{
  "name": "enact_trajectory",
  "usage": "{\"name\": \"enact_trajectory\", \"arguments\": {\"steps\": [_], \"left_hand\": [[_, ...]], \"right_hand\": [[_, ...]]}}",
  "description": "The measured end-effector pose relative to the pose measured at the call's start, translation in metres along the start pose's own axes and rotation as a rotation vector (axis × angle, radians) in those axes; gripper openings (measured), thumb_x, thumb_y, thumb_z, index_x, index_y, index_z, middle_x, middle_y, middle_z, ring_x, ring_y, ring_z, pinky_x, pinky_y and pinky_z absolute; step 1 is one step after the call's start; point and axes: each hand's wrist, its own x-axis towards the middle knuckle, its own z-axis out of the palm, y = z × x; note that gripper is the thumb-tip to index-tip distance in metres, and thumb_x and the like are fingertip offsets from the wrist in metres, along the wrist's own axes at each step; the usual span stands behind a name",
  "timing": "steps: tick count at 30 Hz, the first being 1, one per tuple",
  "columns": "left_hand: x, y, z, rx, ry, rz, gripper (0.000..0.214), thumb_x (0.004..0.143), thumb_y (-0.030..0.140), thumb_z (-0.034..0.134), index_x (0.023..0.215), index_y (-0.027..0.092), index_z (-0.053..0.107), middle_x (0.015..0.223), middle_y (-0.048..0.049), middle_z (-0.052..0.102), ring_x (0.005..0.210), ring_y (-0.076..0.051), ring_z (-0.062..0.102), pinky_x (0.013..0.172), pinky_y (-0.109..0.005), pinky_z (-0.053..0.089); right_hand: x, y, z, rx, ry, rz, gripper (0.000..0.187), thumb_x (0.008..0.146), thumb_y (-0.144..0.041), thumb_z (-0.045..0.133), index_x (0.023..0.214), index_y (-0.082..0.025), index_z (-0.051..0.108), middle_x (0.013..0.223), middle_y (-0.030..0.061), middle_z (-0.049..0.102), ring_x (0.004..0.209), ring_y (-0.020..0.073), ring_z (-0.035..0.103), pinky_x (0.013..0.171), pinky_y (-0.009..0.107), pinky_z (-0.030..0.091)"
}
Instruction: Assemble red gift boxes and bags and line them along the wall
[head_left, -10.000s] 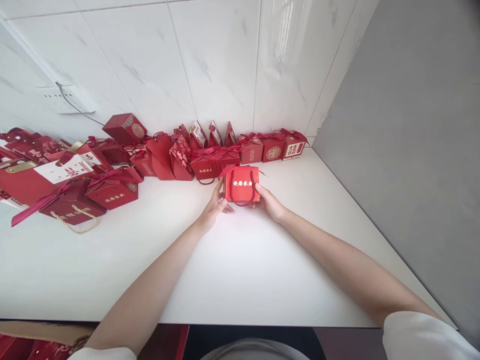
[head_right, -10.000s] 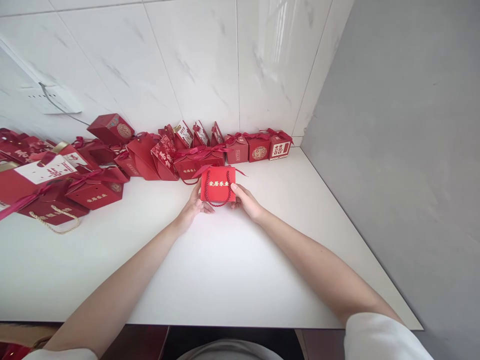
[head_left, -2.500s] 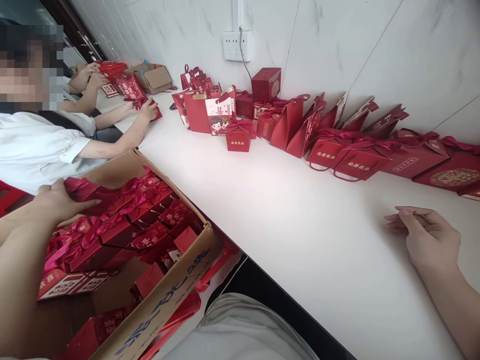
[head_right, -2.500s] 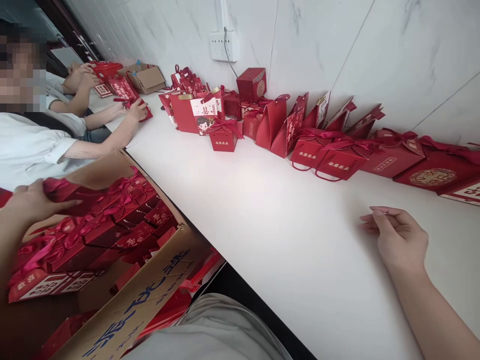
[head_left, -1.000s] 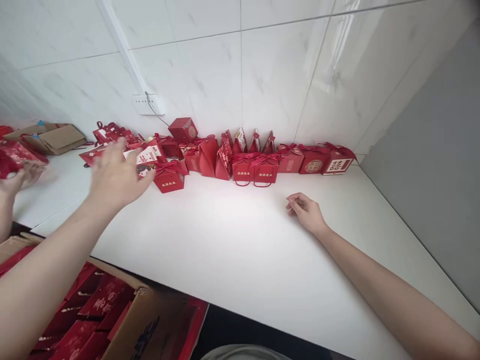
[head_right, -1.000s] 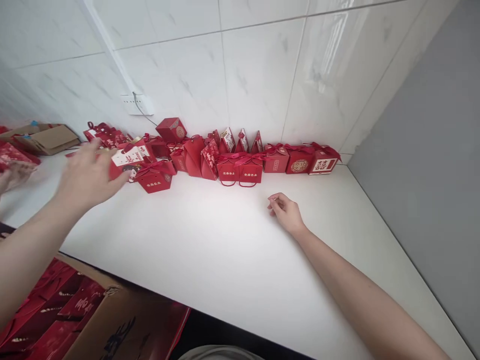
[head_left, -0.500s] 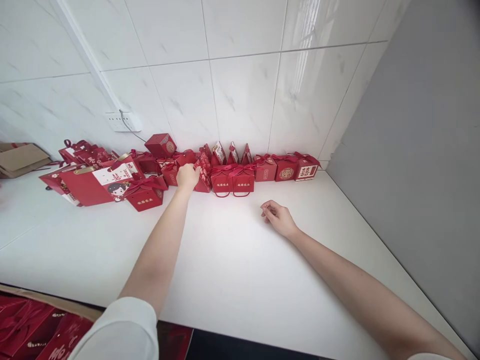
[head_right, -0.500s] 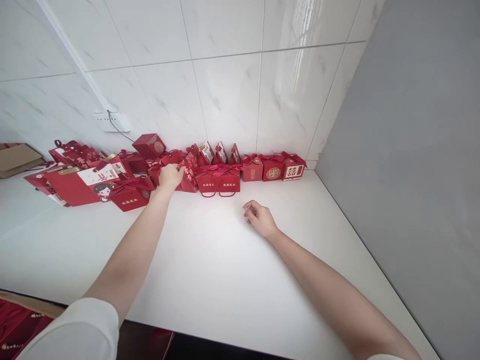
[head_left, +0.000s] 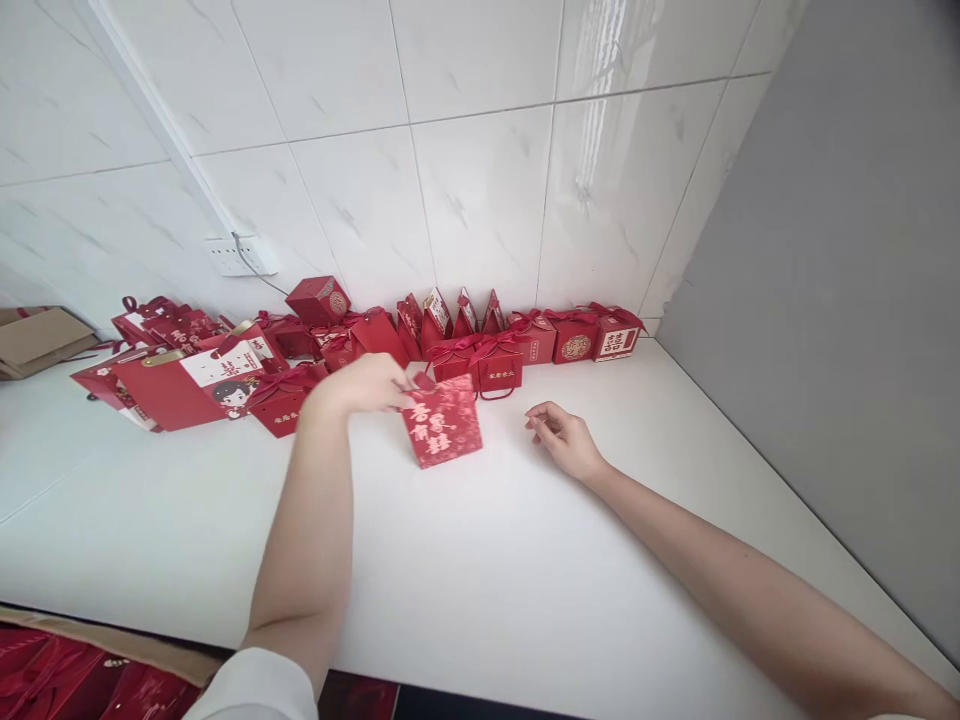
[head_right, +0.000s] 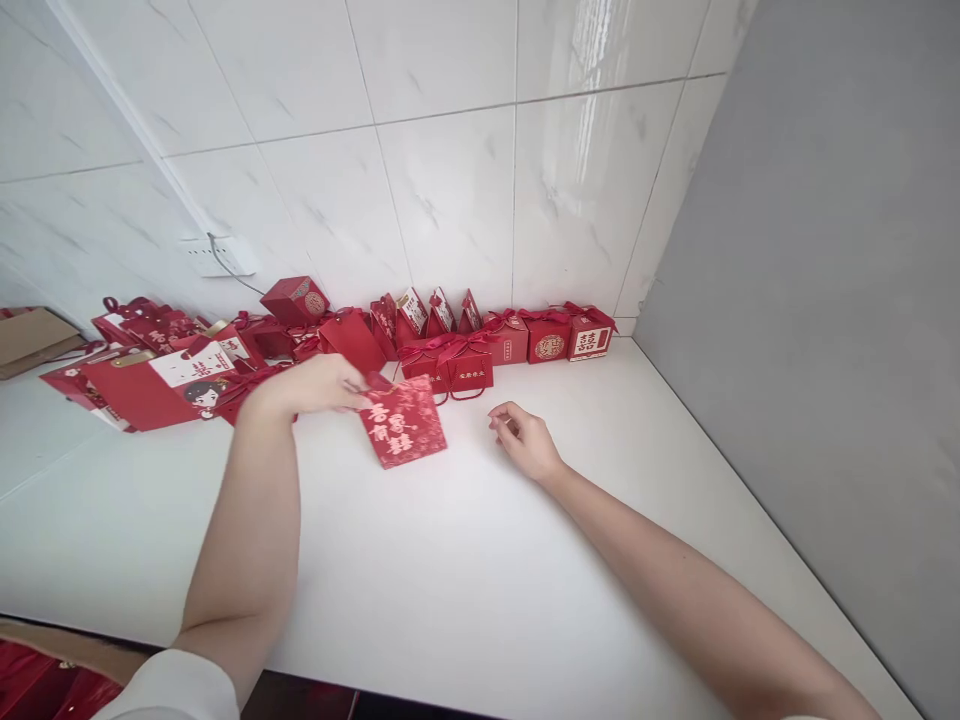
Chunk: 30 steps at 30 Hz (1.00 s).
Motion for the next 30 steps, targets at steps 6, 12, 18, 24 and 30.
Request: {"name": "enact_trajectory", "arguments": {"steps": [6, 12, 18, 24, 30], "left_hand": [[0.006, 0.051, 0.030, -0.010, -0.074, 0.432, 0.030, 0.079, 0.039, 0.058, 0.058, 0.018, 0.060, 0.056, 0.0016, 0.043, 0.053, -0.011, 0.032, 0.053, -0.027, 0.023], [0.007, 0.058, 0.037, -0.042, -0.033, 0.425, 0.033, 0.081, 0.040, 0.058, 0.056, 0.018, 0.059, 0.054, 0.0026, 0.039, 0.052, -0.011, 0.027, 0.053, -0.027, 0.020], [0.007, 0.058, 0.036, -0.024, 0.017, 0.417, 0.028, 0.085, 0.039, 0.053, 0.083, 0.022, 0.076, 0.062, 0.0009, 0.056, 0.052, -0.011, 0.033, 0.055, -0.027, 0.024], [0.003, 0.060, 0.036, 0.029, 0.047, 0.401, 0.029, 0.085, 0.039, 0.053, 0.076, 0.025, 0.077, 0.056, 0.0010, 0.056, 0.053, -0.013, 0.042, 0.064, -0.028, 0.033], [0.000, 0.061, 0.035, 0.104, 0.070, 0.370, 0.029, 0.086, 0.034, 0.050, 0.085, 0.027, 0.078, 0.060, 0.0010, 0.063, 0.056, -0.016, 0.050, 0.064, -0.029, 0.036]], "right_hand": [[0.004, -0.080, -0.026, 0.029, 0.263, -0.375, 0.017, 0.095, -0.036, 0.053, 0.102, -0.023, 0.061, 0.111, 0.0073, 0.061, 0.100, 0.0195, 0.062, 0.085, 0.034, 0.050], [0.022, -0.166, -0.051, -0.164, -0.315, -0.373, 0.038, 0.086, -0.038, 0.066, 0.122, -0.027, 0.058, 0.120, 0.0044, 0.065, 0.106, 0.0209, 0.063, 0.084, 0.034, 0.052], [0.042, -0.173, -0.053, -0.353, -0.476, -0.278, 0.011, 0.083, -0.017, 0.060, 0.089, -0.020, 0.068, 0.081, 0.0000, 0.071, 0.071, 0.0147, 0.064, 0.062, 0.026, 0.045], [0.040, -0.163, -0.062, -0.279, -0.377, -0.280, 0.006, 0.083, -0.018, 0.060, 0.085, -0.019, 0.066, 0.076, -0.0001, 0.070, 0.067, 0.0136, 0.064, 0.058, 0.024, 0.045], [0.037, -0.155, -0.050, -0.174, -0.305, -0.309, 0.008, 0.084, -0.024, 0.062, 0.090, -0.020, 0.064, 0.083, 0.0015, 0.072, 0.077, 0.0165, 0.068, 0.070, 0.029, 0.052]]}}
